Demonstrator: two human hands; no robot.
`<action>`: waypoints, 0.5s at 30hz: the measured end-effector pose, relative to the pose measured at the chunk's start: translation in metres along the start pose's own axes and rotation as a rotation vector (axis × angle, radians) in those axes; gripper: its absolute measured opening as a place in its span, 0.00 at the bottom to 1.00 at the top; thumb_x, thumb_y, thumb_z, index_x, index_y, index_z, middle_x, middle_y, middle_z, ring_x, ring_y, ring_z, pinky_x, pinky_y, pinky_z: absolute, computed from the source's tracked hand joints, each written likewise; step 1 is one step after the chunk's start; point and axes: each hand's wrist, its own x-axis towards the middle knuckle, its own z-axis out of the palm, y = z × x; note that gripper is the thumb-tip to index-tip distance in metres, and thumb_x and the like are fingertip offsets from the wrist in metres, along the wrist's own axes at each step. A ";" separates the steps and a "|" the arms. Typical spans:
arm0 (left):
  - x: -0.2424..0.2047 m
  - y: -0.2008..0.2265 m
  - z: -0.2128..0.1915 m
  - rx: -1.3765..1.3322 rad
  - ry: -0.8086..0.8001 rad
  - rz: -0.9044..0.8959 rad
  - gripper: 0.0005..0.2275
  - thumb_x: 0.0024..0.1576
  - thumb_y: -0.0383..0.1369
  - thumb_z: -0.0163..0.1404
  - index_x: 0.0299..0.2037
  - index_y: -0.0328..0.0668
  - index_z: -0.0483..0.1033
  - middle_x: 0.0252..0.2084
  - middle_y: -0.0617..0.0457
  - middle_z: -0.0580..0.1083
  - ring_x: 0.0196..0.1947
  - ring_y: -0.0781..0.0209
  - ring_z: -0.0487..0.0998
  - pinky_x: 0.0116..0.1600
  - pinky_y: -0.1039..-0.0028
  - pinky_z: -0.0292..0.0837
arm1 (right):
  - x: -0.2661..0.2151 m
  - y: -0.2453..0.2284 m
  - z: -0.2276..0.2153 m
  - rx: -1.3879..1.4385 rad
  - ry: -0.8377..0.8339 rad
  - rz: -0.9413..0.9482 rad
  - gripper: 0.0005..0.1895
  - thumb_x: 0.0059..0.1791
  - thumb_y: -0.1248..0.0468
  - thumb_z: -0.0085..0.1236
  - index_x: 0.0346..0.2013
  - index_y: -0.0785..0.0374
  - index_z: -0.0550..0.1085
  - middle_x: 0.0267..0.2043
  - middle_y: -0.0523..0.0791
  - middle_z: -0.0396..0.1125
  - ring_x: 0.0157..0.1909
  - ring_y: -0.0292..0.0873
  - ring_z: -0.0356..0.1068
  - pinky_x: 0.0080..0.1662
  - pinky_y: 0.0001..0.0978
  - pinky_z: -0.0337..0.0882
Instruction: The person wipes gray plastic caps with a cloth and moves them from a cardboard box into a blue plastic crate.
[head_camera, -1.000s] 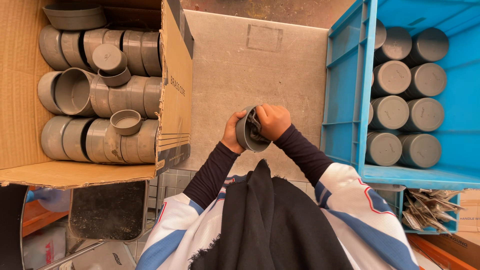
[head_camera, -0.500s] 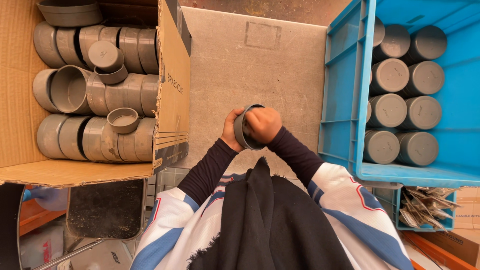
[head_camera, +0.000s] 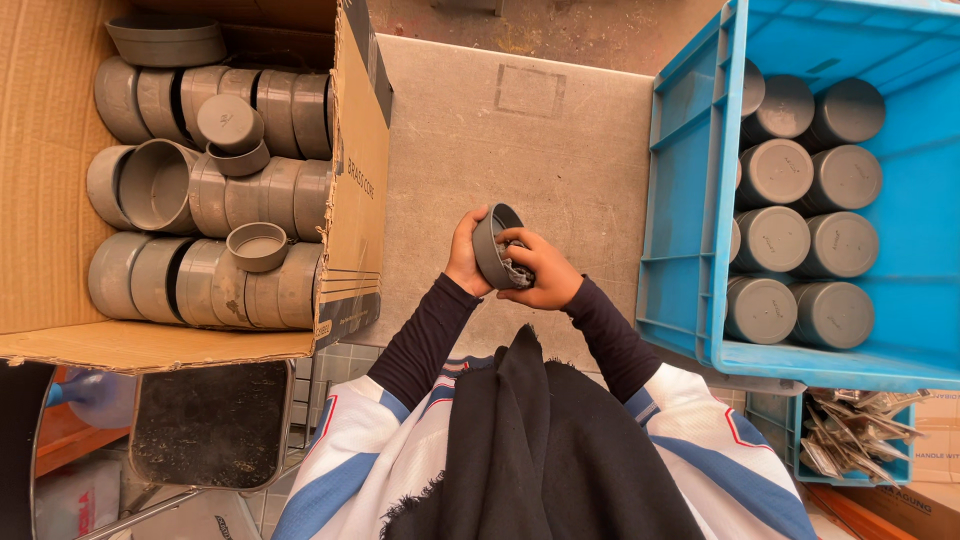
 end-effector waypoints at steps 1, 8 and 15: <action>-0.009 -0.001 0.002 0.003 -0.002 -0.001 0.20 0.49 0.48 0.51 0.38 0.37 0.75 0.35 0.48 0.76 0.32 0.53 0.75 0.42 0.64 0.71 | -0.005 -0.001 0.000 -0.002 0.003 0.000 0.23 0.34 0.60 0.72 0.37 0.62 0.70 0.51 0.54 0.62 0.50 0.65 0.64 0.50 0.55 0.65; -0.022 -0.020 0.014 0.399 -0.003 0.498 0.16 0.59 0.50 0.46 0.36 0.46 0.75 0.29 0.55 0.73 0.30 0.62 0.77 0.37 0.76 0.72 | -0.013 -0.012 -0.010 0.533 0.546 0.179 0.14 0.40 0.57 0.67 0.30 0.60 0.71 0.26 0.39 0.63 0.31 0.33 0.62 0.37 0.27 0.64; -0.033 -0.018 0.011 0.245 0.309 0.540 0.15 0.55 0.45 0.56 0.30 0.41 0.73 0.29 0.49 0.76 0.28 0.59 0.79 0.31 0.74 0.75 | -0.018 0.003 -0.025 -0.295 1.051 0.219 0.13 0.54 0.58 0.51 0.27 0.60 0.71 0.23 0.45 0.59 0.27 0.44 0.62 0.35 0.30 0.63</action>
